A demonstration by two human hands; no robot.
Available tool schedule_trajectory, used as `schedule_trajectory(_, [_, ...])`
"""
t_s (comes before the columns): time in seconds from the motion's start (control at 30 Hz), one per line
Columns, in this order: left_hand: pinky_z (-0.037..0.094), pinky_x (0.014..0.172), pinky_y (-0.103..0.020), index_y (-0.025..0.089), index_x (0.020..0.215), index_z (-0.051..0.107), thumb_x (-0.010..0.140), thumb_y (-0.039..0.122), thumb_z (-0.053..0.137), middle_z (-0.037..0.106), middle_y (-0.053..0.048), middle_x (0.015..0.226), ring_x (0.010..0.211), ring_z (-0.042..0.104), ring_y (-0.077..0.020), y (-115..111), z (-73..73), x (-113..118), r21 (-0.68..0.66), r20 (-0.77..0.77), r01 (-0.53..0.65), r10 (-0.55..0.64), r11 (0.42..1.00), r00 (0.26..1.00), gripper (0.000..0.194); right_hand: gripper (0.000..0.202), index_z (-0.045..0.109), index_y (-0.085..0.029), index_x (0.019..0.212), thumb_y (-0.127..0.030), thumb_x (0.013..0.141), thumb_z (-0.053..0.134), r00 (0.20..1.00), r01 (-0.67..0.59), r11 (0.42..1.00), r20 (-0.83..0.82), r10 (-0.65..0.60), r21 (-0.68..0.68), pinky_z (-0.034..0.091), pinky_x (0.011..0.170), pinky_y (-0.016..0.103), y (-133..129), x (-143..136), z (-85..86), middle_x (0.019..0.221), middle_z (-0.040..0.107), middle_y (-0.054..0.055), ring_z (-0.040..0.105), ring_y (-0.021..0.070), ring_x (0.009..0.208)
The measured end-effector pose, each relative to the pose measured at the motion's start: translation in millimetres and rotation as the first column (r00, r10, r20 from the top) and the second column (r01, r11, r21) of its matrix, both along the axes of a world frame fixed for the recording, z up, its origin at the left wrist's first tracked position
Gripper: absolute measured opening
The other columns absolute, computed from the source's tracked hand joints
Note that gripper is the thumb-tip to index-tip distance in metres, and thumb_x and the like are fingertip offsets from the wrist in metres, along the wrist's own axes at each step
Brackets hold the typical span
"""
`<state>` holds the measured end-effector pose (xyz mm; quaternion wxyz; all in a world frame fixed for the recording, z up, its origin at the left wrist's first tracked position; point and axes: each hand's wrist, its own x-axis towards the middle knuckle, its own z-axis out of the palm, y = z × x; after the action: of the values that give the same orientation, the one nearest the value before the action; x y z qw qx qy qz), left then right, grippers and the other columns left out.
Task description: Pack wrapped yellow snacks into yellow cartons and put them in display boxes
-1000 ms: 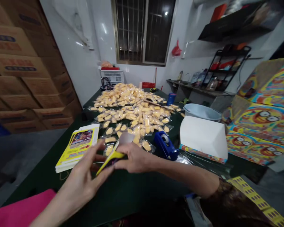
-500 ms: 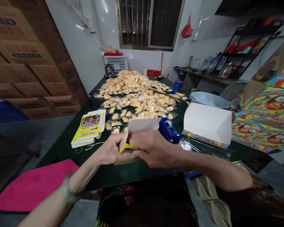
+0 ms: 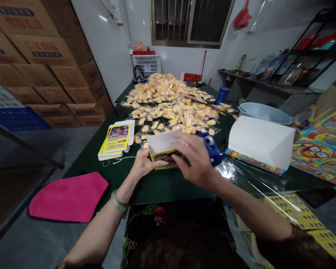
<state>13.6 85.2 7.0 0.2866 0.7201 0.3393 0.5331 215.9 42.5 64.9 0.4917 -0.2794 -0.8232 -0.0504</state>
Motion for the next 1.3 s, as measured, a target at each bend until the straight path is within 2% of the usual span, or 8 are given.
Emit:
schedule_trajectory(0.23, [0.057, 0.058, -0.029, 0.012, 0.076, 0.072, 0.055, 0.041, 0.084, 0.072, -0.008, 0.071, 0.059, 0.065, -0.0186, -18.7, -5.4, -5.3, -0.130, 0.008, 0.087, -0.087, 0.988, 0.996, 0.038, 0.041, 0.042, -0.020, 0.121, -0.023, 0.084, 0.060, 0.910, -0.119, 0.964, -0.413, 0.009, -0.239, 0.054, 0.085, 0.037, 2.3, 0.7, -77.9, 0.117, 0.058, 0.014, 0.061, 0.0215, 0.105])
schedule_trajectory(0.37, [0.056, 0.055, -0.026, 0.013, 0.094, 0.066, 0.051, 0.044, 0.086, 0.071, -0.005, 0.073, 0.059, 0.065, -0.0177, -23.0, -18.2, 0.4, -0.090, 0.053, -0.117, 0.122, 0.989, 0.991, 0.057, 0.047, 0.036, -0.019, 0.130, -0.027, 0.088, 0.055, 0.910, -0.021, 0.973, -0.408, -0.078, -0.232, 0.052, 0.090, 0.037, 12.4, -13.6, -104.4, 0.120, 0.059, 0.016, 0.061, 0.0224, 0.109])
schedule_trajectory(0.5, [0.058, 0.066, -0.030, 0.022, 0.136, 0.039, 0.052, 0.050, 0.084, 0.067, -0.012, 0.109, 0.080, 0.069, -0.0209, -21.4, -39.9, 1.6, 0.078, 0.136, -0.270, 0.259, 0.960, 0.956, 0.099, 0.048, 0.038, -0.022, 0.134, -0.025, 0.088, 0.052, 0.948, 0.082, 0.988, -0.295, -0.118, -0.134, 0.054, 0.089, 0.037, 17.9, -14.4, -91.6, 0.119, 0.062, 0.014, 0.063, 0.0225, 0.107])
schedule_trajectory(0.67, [0.056, 0.075, -0.032, 0.022, 0.120, 0.053, 0.063, 0.049, 0.079, 0.066, -0.012, 0.110, 0.087, 0.068, -0.0207, -18.5, -54.3, -5.5, 0.245, 0.035, -0.338, 0.340, 0.909, 0.940, 0.068, 0.035, 0.050, -0.023, 0.123, -0.024, 0.088, 0.053, 0.976, 0.047, 0.996, -0.210, -0.061, -0.071, 0.056, 0.082, 0.034, 18.7, -7.3, -73.8, 0.103, 0.068, 0.010, 0.066, 0.0203, 0.096])
schedule_trajectory(0.87, [0.053, 0.071, -0.027, 0.018, 0.102, 0.063, 0.079, 0.043, 0.066, 0.068, -0.008, 0.094, 0.085, 0.066, -0.0181, -25.4, -21.1, -3.5, 0.379, 0.076, -0.313, 0.308, 0.871, 0.949, 0.034, 0.025, 0.060, -0.020, 0.108, -0.022, 0.092, 0.042, 0.956, 0.003, 0.984, -0.287, -0.056, -0.181, 0.052, 0.086, 0.037, 4.0, -7.8, -50.1, 0.106, 0.065, 0.012, 0.062, 0.0211, 0.101])
schedule_trajectory(1.03, [0.047, 0.068, -0.022, 0.019, 0.081, 0.062, 0.088, 0.026, 0.053, 0.064, -0.001, 0.079, 0.074, 0.061, -0.0117, -30.9, -1.0, 11.7, 0.202, 0.316, -0.374, 0.301, 0.905, 0.900, 0.014, 0.009, 0.058, -0.020, 0.091, -0.023, 0.088, 0.050, 0.915, -0.115, 0.873, -0.393, -0.093, -0.474, 0.048, 0.057, 0.024, -3.3, -11.6, -29.0, 0.085, 0.059, 0.004, 0.057, 0.0125, 0.069])
schedule_trajectory(1.2, [0.047, 0.059, -0.022, 0.025, 0.116, 0.051, 0.079, 0.033, 0.062, 0.065, -0.002, 0.087, 0.066, 0.060, -0.0119, -31.1, 4.5, 11.8, -0.152, 0.483, -0.049, 0.118, 0.987, 0.868, 0.039, 0.030, 0.044, -0.023, 0.106, -0.023, 0.080, 0.059, 0.880, -0.266, 0.717, -0.465, -0.091, -0.644, 0.045, 0.046, 0.019, -3.0, -3.7, -17.0, 0.084, 0.052, 0.000, 0.053, 0.0112, 0.067])
schedule_trajectory(1.3, [0.048, 0.060, -0.023, 0.022, 0.110, 0.059, 0.077, 0.032, 0.063, 0.067, -0.002, 0.082, 0.064, 0.060, -0.0126, -32.1, 9.2, 9.1, -0.232, 0.446, -0.012, 0.117, 0.973, 0.887, 0.034, 0.027, 0.049, -0.023, 0.106, -0.019, 0.080, 0.056, 0.928, -0.289, 0.652, -0.373, 0.011, -0.701, 0.047, 0.048, 0.019, -0.2, 1.9, -7.3, 0.085, 0.054, 0.002, 0.053, 0.0119, 0.071])
